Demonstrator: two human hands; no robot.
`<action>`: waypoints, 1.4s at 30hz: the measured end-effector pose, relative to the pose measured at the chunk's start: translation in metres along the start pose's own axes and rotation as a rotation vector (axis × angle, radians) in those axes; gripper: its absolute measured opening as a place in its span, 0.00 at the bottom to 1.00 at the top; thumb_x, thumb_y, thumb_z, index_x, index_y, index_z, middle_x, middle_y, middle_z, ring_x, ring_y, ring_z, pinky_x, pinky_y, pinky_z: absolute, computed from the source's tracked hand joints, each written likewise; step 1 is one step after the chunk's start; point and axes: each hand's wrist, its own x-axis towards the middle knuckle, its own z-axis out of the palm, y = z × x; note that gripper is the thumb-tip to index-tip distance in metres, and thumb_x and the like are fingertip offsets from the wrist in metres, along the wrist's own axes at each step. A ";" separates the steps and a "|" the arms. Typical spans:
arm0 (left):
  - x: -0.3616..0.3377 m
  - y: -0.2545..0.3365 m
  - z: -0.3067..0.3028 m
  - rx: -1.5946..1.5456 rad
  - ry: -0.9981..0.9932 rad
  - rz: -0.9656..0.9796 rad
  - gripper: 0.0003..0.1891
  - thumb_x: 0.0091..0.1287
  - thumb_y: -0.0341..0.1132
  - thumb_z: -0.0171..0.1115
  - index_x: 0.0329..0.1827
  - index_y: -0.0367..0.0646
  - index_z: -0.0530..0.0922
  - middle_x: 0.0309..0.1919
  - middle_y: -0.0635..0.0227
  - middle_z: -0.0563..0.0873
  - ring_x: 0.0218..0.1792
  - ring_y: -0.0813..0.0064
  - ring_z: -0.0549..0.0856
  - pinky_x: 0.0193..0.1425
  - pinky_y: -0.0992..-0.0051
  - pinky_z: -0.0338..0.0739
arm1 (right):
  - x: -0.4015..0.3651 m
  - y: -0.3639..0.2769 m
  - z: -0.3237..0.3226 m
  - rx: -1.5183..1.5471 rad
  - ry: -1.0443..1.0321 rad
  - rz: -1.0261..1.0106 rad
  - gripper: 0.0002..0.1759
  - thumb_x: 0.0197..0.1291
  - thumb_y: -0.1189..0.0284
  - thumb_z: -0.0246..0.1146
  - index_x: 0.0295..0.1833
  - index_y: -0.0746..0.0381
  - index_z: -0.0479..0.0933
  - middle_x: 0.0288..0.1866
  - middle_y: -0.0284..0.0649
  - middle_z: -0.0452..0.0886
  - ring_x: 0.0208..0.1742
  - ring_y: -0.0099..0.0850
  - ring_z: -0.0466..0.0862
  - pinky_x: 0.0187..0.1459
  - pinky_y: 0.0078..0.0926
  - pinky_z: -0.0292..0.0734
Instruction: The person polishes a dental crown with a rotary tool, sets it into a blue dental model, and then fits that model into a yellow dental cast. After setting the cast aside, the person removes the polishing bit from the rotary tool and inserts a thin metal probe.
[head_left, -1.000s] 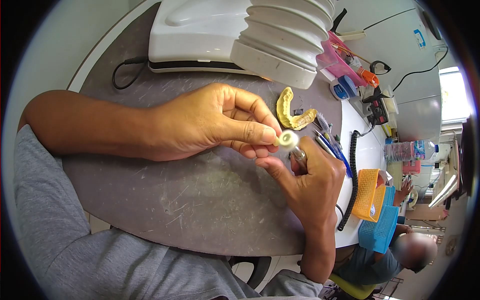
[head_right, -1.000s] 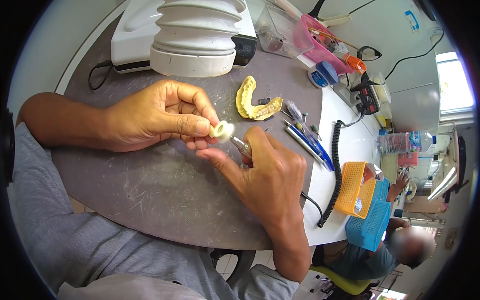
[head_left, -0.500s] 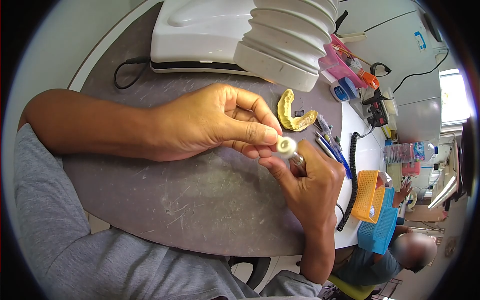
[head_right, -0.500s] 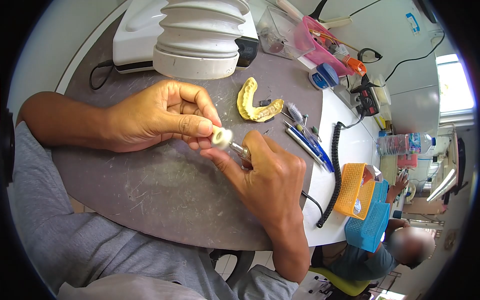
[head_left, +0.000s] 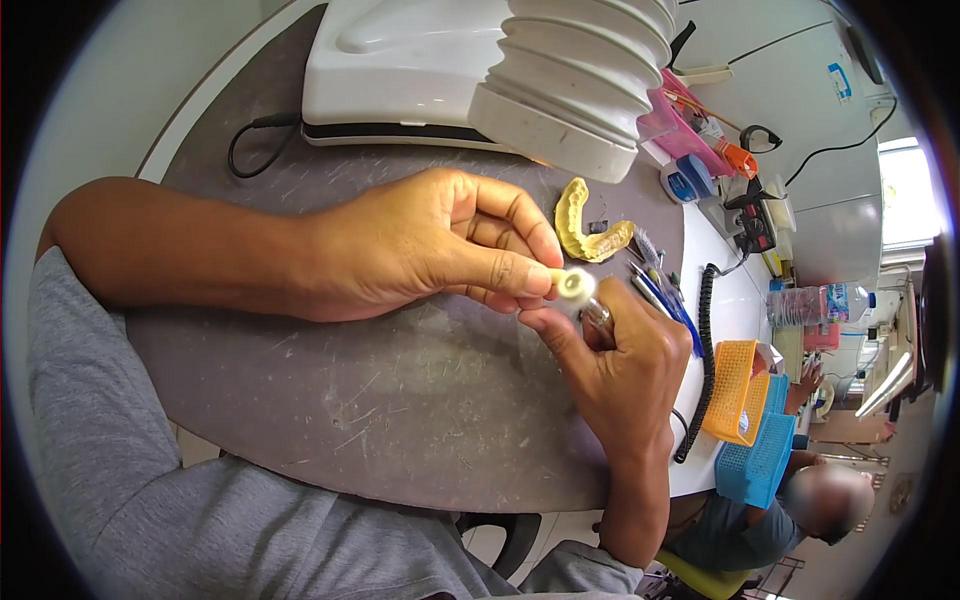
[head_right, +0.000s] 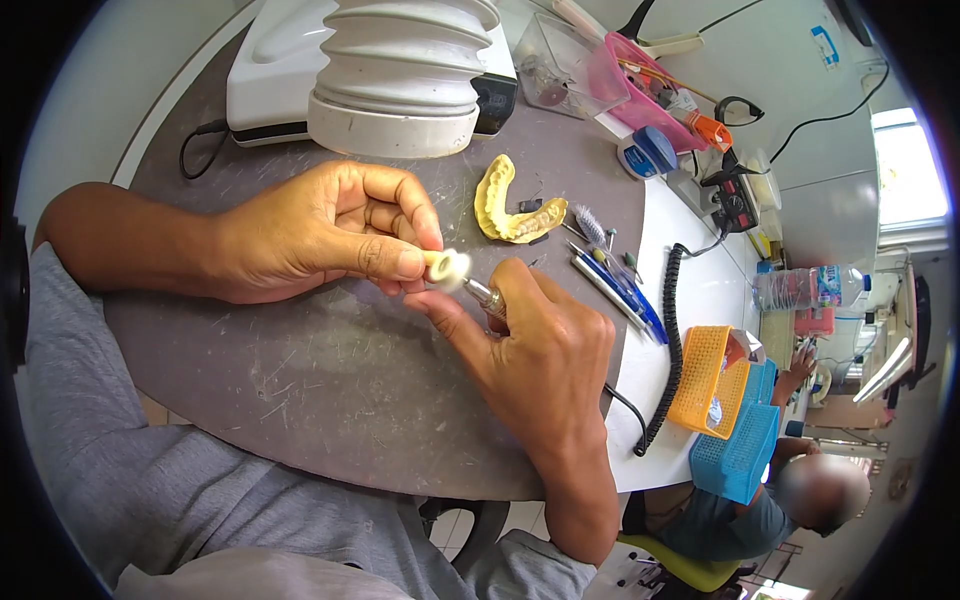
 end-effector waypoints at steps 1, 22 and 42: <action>0.000 0.000 0.000 0.012 0.009 0.007 0.10 0.69 0.31 0.65 0.49 0.37 0.78 0.42 0.64 0.85 0.43 0.79 0.84 0.49 0.78 0.80 | 0.000 0.000 0.000 -0.018 -0.001 0.010 0.29 0.49 0.48 0.75 0.22 0.59 0.69 0.14 0.35 0.70 0.12 0.30 0.70 0.16 0.32 0.62; -0.002 0.004 0.002 0.113 0.045 -0.029 0.09 0.70 0.31 0.64 0.46 0.34 0.79 0.41 0.63 0.86 0.40 0.80 0.84 0.46 0.80 0.79 | 0.000 -0.003 0.001 -0.003 -0.055 -0.007 0.29 0.49 0.48 0.75 0.23 0.60 0.69 0.16 0.36 0.72 0.14 0.33 0.73 0.18 0.33 0.65; -0.001 0.001 0.001 0.072 0.029 -0.011 0.07 0.69 0.31 0.65 0.43 0.36 0.79 0.40 0.64 0.86 0.40 0.80 0.84 0.48 0.78 0.80 | 0.000 -0.002 0.001 0.008 -0.039 0.010 0.29 0.49 0.48 0.75 0.21 0.60 0.69 0.13 0.36 0.71 0.13 0.32 0.71 0.17 0.33 0.63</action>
